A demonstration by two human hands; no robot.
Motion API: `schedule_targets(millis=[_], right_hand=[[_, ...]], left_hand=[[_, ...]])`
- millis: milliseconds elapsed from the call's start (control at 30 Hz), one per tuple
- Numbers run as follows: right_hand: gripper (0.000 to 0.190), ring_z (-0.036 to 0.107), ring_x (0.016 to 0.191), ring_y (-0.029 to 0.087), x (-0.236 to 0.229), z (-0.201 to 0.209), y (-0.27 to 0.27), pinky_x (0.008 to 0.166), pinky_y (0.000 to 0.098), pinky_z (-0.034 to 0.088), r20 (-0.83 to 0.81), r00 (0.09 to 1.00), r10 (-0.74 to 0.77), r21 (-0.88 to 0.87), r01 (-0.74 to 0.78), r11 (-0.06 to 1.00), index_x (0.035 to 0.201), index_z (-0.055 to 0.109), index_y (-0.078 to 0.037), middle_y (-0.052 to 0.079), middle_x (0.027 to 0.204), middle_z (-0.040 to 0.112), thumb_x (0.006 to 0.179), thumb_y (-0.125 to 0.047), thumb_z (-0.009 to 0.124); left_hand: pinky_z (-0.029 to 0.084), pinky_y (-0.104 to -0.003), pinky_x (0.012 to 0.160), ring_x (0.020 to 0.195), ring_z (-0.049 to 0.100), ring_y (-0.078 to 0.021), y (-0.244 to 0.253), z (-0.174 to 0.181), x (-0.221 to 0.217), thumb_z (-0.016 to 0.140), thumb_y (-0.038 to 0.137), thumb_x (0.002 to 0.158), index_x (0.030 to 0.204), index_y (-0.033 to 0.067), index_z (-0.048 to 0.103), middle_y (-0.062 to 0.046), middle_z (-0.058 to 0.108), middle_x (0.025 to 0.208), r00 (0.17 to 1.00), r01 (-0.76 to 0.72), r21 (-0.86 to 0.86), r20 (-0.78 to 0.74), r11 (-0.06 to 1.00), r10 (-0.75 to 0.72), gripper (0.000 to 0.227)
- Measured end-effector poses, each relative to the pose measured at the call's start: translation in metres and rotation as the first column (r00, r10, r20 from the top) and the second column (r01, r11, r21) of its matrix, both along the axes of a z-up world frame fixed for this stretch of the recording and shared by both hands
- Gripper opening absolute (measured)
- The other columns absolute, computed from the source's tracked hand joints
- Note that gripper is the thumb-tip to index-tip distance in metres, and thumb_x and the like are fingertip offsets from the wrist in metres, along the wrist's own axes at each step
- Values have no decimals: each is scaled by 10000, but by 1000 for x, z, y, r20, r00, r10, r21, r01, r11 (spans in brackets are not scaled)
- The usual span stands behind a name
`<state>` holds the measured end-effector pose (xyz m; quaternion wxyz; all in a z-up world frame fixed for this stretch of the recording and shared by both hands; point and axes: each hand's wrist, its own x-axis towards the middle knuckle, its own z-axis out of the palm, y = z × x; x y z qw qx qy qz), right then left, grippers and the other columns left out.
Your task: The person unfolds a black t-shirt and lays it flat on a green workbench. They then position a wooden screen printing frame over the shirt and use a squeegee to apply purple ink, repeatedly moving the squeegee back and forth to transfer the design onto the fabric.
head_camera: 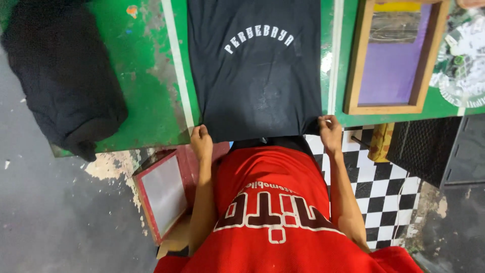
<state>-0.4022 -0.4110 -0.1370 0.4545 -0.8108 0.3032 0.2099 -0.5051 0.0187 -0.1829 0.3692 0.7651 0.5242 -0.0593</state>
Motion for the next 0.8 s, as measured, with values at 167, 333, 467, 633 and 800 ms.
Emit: schedule_targets(millis=[167,333,467,633,800], right_hand=[[365,711,926,438,6,12,9,788,530,566,-114,927,358,-416,-372,830,1184,546,-161,179,993,677,954,-402,696],[607,596,1158,471,22,37,38,916,560,557,-64,841,538,-616,-457,641,1402,448,-170,186,1244,504,924,-422,726],[650,232,1499,412,32,67,51,1139,603,346,-165,654,739,-511,-697,503,1606,277,-279,133,1625,252,1030,-448,525],[683,127,1556,367,35,60,43,1199,591,219,-269,644,716,-470,-737,485,1638,182,-350,87,1709,143,1036,-522,454],[639,386,1369,458,45,44,54,1003,630,468,47,790,611,-574,-479,664,1547,370,-211,165,1514,331,998,-425,617]], left_hand=[[542,-512,797,984,659,-360,-16,37,22,637,313,932,1133,191,654,-85,656,1061,953,302,346,-83,888,-292,235],[497,-535,911,1193,526,-421,-35,63,46,717,159,873,1345,150,586,-158,507,1307,797,454,550,101,701,-595,490],[479,-569,962,1351,457,-391,-48,75,47,697,205,890,1372,202,610,-124,459,1509,683,587,608,-17,535,-730,489],[439,-633,961,1354,444,-356,-44,52,45,671,341,891,1319,230,621,-65,483,1504,750,590,620,-183,518,-635,445],[526,-575,847,1184,555,-376,-43,59,72,726,376,852,1454,249,510,-102,472,1471,840,457,649,-89,608,-535,652]])
